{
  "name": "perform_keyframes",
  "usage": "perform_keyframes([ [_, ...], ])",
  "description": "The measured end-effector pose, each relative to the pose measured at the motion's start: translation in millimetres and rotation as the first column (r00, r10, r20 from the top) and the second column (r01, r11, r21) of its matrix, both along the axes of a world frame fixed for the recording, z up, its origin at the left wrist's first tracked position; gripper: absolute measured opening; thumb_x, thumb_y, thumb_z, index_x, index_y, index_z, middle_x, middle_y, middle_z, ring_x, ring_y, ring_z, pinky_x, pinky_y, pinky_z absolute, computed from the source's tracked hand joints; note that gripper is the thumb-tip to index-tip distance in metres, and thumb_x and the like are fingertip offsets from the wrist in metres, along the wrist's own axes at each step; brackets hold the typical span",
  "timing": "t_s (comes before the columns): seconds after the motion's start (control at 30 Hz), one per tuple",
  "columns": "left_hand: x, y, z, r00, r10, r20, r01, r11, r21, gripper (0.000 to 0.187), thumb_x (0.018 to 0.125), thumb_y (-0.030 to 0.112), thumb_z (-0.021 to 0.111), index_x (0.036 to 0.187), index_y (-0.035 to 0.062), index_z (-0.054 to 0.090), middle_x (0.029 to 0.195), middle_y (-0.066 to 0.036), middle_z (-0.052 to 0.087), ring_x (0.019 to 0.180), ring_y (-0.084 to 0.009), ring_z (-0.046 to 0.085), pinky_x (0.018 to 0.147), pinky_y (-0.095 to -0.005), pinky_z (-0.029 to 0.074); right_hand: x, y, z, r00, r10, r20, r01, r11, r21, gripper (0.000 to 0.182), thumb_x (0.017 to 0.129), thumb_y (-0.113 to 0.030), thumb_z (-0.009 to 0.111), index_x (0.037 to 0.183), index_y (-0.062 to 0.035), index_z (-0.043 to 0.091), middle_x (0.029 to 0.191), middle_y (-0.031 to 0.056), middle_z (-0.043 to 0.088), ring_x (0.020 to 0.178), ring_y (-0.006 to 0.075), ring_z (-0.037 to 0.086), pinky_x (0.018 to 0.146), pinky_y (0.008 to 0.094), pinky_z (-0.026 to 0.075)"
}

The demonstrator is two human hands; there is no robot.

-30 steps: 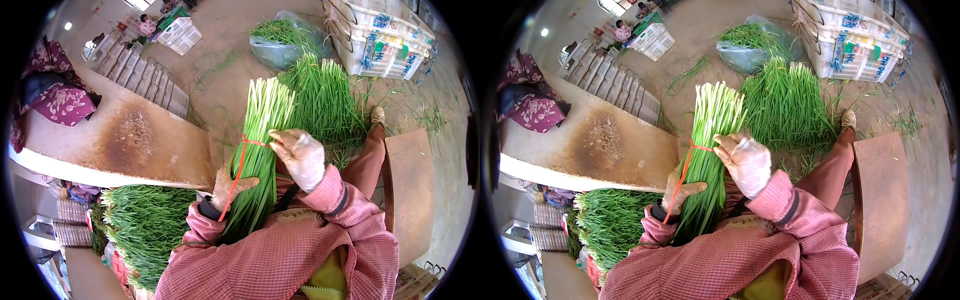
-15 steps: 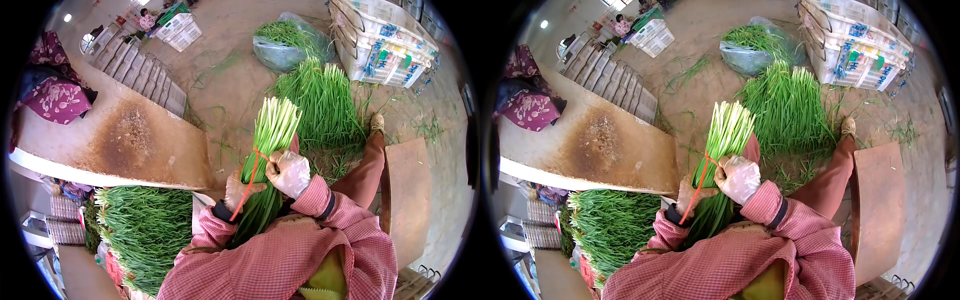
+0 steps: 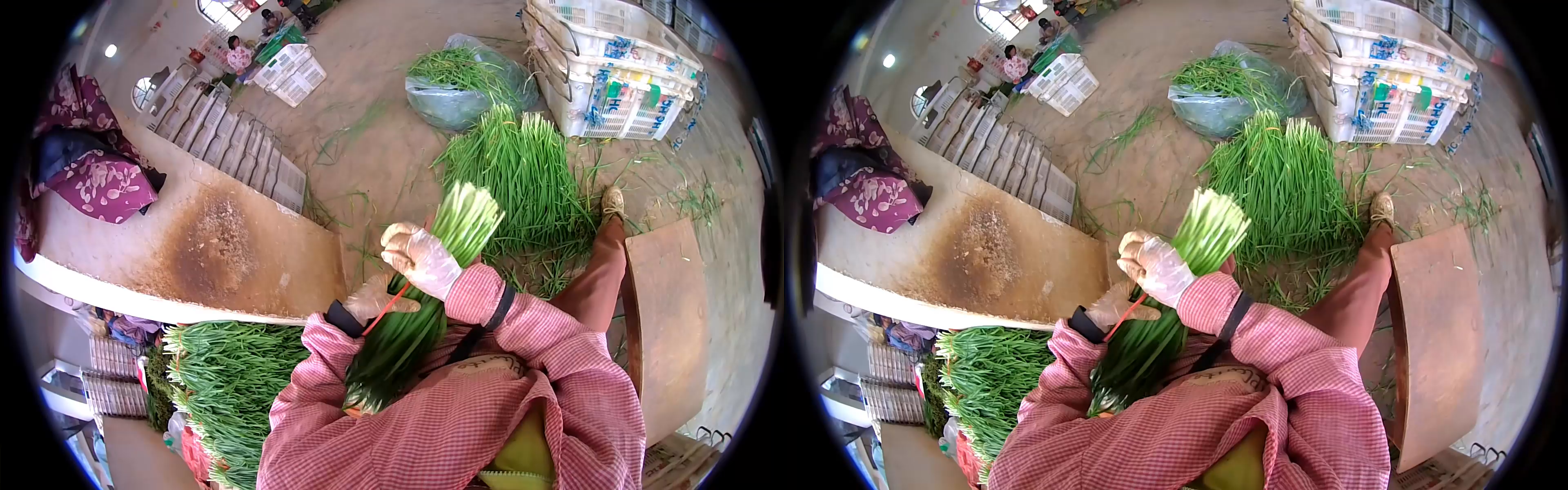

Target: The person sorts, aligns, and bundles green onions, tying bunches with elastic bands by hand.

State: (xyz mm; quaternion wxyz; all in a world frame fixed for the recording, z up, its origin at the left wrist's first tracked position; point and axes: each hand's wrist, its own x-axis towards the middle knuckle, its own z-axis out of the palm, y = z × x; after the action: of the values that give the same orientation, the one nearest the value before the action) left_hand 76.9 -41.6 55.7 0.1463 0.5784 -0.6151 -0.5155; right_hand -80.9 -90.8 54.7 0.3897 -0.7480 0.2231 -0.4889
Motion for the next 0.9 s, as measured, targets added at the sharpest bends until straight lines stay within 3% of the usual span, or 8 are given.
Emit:
perform_keyframes([
  [0.17,-38.0,-9.4,26.9,0.983,-0.125,0.132,0.149,0.970,-0.193,0.114,0.054,0.055,0.073,0.133,-0.0036,0.016,0.134,-0.021,0.028,0.128,-0.0308,0.020,0.104,-0.0393,0.014,-18.1,-15.2,-9.4,0.975,0.065,0.214,-0.130,0.944,0.304,0.015,0.085,-0.009,0.052,0.096,-0.0002,0.056,0.088,0.0102,0.061,0.080,0.0169,0.058,0.073,0.0271,0.046],
  [0.23,-58.1,-8.8,6.7,0.691,0.049,0.721,0.247,0.922,-0.300,0.129,0.044,0.074,0.061,0.134,-0.0025,0.011,0.134,-0.023,0.027,0.124,-0.0362,0.026,0.101,-0.0510,0.013,-50.2,-21.0,-13.0,0.911,0.098,0.401,-0.238,0.919,0.315,0.027,0.083,-0.004,0.051,0.109,-0.0026,0.053,0.103,0.0112,0.059,0.089,0.0175,0.058,0.081,0.0282,0.045],
  [0.3,-76.5,-5.1,-3.9,0.539,-0.053,0.841,0.304,0.943,-0.135,0.129,0.044,0.069,0.066,0.135,-0.0018,0.007,0.135,-0.022,0.026,0.123,-0.0358,0.029,0.100,-0.0498,0.016,-90.3,-19.9,-12.3,0.998,0.053,0.019,-0.055,0.991,0.118,0.044,0.078,-0.001,0.052,0.121,-0.0053,0.045,0.117,0.0127,0.051,0.106,0.0214,0.050,0.092,0.0322,0.039],
  [0.43,-67.9,-1.3,-16.3,0.746,-0.083,0.661,0.249,0.955,-0.162,0.112,0.048,0.049,0.077,0.132,0.0013,0.020,0.122,-0.022,0.042,0.110,-0.0357,0.044,0.091,-0.0386,0.036,-108.4,15.2,-18.2,0.790,-0.066,-0.610,-0.119,0.959,-0.259,0.064,0.070,-0.012,0.061,0.128,-0.0149,0.037,0.132,0.0102,0.036,0.122,0.0303,0.032,0.103,0.0391,0.024],
  [0.57,-47.3,-4.8,-23.8,0.870,-0.120,0.478,0.229,0.957,-0.177,0.084,0.054,0.049,0.073,0.117,0.0010,0.045,0.100,-0.019,0.059,0.092,-0.0320,0.057,0.080,-0.0366,0.044,-78.9,13.0,-55.8,0.947,-0.086,-0.311,-0.025,0.941,-0.337,0.018,0.080,-0.023,0.056,0.092,-0.0114,0.062,0.110,0.0092,0.055,0.108,0.0278,0.047,0.096,0.0405,0.033],
  [0.7,-31.1,-2.4,6.9,0.920,-0.060,0.387,0.149,0.968,-0.204,0.064,0.057,0.039,0.075,0.104,0.0016,0.054,0.088,-0.014,0.062,0.083,-0.0267,0.060,0.077,-0.0334,0.045,-50.8,18.6,-12.1,1.000,-0.004,-0.024,0.015,0.893,0.449,0.014,0.082,-0.012,0.054,0.089,-0.0021,0.061,0.085,0.0093,0.063,0.078,0.0223,0.060,0.076,0.0289,0.046],
  [0.83,-9.7,-18.3,44.2,0.954,-0.297,0.040,0.282,0.844,-0.457,0.074,0.059,0.033,0.078,0.117,-0.0005,0.045,0.099,-0.010,0.060,0.103,-0.0203,0.052,0.094,-0.0323,0.036,-8.8,12.5,22.1,0.953,0.040,0.301,-0.183,0.867,0.464,0.014,0.085,-0.011,0.051,0.085,0.0021,0.058,0.073,0.0051,0.059,0.072,0.0135,0.055,0.070,0.0254,0.045],
  [0.9,-11.2,-25.5,55.6,0.909,-0.197,0.367,0.155,0.978,0.142,0.092,0.053,0.040,0.080,0.124,0.0023,0.035,0.117,-0.016,0.048,0.113,-0.0267,0.041,0.097,-0.0298,0.029,11.6,6.7,22.0,0.948,0.093,0.304,-0.241,0.834,0.497,0.012,0.085,-0.006,0.049,0.087,0.0032,0.056,0.072,0.0065,0.059,0.066,0.0111,0.055,0.062,0.0235,0.045],
])
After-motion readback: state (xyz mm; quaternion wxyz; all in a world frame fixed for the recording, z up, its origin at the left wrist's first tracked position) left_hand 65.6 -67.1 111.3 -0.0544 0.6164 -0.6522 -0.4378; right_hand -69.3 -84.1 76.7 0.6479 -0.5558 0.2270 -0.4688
